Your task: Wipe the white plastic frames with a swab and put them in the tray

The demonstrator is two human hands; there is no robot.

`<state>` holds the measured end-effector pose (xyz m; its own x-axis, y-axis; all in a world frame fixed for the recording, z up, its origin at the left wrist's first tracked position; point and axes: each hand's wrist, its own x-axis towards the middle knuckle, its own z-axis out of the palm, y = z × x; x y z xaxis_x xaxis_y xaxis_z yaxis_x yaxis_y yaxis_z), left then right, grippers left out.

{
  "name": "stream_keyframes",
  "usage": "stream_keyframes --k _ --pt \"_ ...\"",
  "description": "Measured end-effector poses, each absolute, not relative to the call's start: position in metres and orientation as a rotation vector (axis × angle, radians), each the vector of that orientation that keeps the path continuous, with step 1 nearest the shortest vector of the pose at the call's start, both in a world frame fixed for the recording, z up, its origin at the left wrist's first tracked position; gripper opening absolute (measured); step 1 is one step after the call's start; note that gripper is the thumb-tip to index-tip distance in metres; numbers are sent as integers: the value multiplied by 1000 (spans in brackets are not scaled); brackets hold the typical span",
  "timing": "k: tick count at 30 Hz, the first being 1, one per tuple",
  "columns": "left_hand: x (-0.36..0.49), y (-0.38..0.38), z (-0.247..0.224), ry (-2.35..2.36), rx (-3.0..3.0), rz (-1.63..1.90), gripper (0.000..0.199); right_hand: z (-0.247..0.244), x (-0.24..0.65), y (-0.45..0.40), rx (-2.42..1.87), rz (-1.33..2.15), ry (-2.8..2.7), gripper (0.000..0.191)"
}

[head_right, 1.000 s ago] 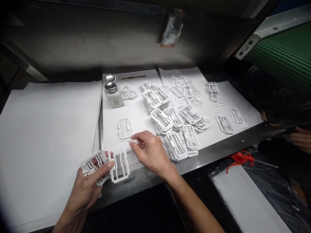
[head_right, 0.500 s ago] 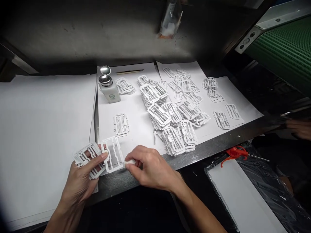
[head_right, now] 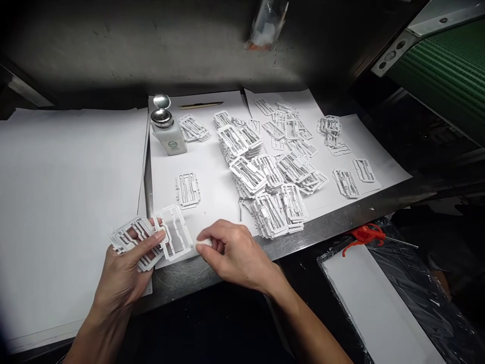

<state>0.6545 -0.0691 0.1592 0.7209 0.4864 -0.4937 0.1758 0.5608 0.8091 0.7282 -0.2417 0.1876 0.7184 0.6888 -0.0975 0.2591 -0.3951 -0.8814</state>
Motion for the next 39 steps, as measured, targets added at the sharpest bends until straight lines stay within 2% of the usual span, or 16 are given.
stream_keyframes --k 4,8,14,19,21,25,27,33,39 --pt "656 -71 161 754 987 196 32 188 734 -235 -1970 415 -687 14" --pt "657 -72 160 790 971 236 30 190 726 -234 -1998 515 -762 9" --pt "657 -73 161 795 1000 308 23 182 704 -226 -1854 488 -828 16" --pt "657 -70 161 805 982 265 32 177 718 -240 -2027 352 -574 9" --pt "657 -70 161 804 966 268 32 176 723 -245 -2006 448 -452 9" --pt "657 -70 162 797 954 240 30 168 721 -241 -1679 915 -248 20" --pt "657 -70 163 774 965 228 30 162 717 -235 -1561 1006 -219 23" --pt "659 -69 163 761 986 239 32 164 716 -229 -1590 945 -311 22" --pt "656 -70 155 811 1128 233 46 182 712 -221 -2166 491 -822 18"
